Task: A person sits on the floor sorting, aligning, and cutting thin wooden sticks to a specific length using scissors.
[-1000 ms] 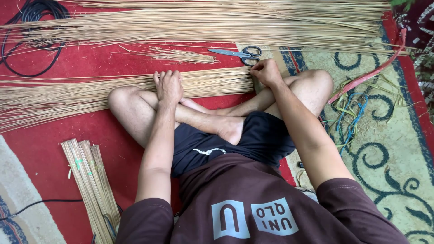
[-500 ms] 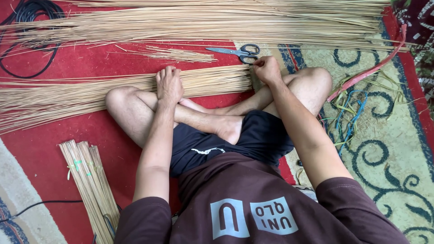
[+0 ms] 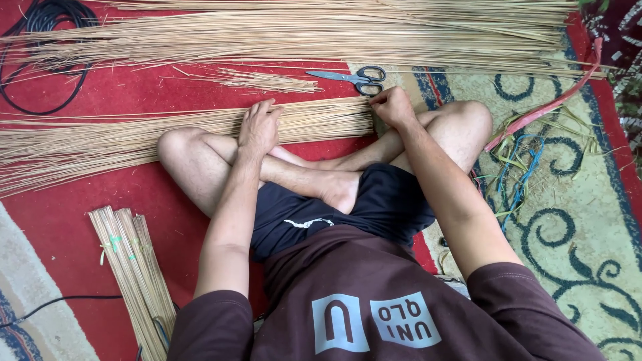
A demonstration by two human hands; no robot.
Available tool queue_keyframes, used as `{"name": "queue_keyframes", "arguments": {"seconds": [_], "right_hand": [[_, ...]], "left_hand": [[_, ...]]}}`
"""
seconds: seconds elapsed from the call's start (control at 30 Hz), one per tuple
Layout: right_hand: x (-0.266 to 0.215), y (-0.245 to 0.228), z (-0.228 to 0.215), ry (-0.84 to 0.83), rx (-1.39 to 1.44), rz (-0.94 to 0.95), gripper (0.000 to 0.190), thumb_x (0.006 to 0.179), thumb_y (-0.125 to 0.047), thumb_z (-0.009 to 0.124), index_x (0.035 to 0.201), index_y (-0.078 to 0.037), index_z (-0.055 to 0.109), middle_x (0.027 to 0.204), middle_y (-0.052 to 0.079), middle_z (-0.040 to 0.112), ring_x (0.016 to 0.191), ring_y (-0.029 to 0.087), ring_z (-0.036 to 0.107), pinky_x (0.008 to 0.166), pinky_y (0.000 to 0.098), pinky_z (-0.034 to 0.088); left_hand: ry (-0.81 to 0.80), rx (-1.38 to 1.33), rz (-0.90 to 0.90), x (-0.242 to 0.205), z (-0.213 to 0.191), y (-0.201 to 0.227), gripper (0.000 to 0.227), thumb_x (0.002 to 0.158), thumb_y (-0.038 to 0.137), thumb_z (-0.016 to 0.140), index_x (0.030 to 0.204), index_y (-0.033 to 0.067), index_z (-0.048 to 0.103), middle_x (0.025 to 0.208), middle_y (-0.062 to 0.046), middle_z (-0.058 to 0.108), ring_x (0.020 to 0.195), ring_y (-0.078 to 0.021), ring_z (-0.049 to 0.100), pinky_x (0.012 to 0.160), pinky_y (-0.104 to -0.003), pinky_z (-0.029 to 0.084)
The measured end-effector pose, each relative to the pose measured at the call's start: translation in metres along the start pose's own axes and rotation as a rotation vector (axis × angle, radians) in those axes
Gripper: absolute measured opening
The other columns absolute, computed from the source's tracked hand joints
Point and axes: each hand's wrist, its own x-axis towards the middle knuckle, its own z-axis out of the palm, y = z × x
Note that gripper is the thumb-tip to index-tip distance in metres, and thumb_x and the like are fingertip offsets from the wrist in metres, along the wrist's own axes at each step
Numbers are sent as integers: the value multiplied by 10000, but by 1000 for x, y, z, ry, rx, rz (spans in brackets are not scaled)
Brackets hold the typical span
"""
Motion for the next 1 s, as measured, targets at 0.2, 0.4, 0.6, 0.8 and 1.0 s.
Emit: {"name": "queue_keyframes", "arguments": {"seconds": [0.2,0.4,0.6,0.8,1.0], "right_hand": [[5,2,2,-2,-46,-39,162,848,-67,749,974,-138,823,877,137,766,915,393,729,781,485,588],[7,-3,1,55,-119,-184,157,855,-96,744,998,-128,800,884,116,744,896,329,728,797,440,594],[5,2,4,26,-224,-308,111,867,-89,721,931,-119,806,843,185,699,876,424,706,786,495,591],[10,8,6,39,-168,-145,175,880,-65,699,1016,-105,800,871,142,721,918,366,724,818,449,584],[11,8,4,13,-118,-10,199,875,-82,684,1037,-140,785,901,97,741,978,344,721,850,465,577]], "left_hand": [[6,-3,9,0,0,0,368,922,217,701,1287,258,705,1404,-44,541,1327,-274,511,1029,-431,468],[20,-11,19,0,2,-1,347,920,209,698,1260,276,720,1391,-38,554,1322,-268,516,1021,-425,469],[30,-25,32,-1,1,-1,312,906,211,713,1212,262,742,1375,-33,568,1315,-262,522,999,-420,478],[44,-30,39,-1,0,-1,310,907,209,708,1211,258,740,1372,-28,566,1313,-260,521,999,-417,478],[50,-37,49,1,6,-4,308,904,209,706,1206,262,735,1356,-19,578,1301,-251,533,990,-416,482]]}}
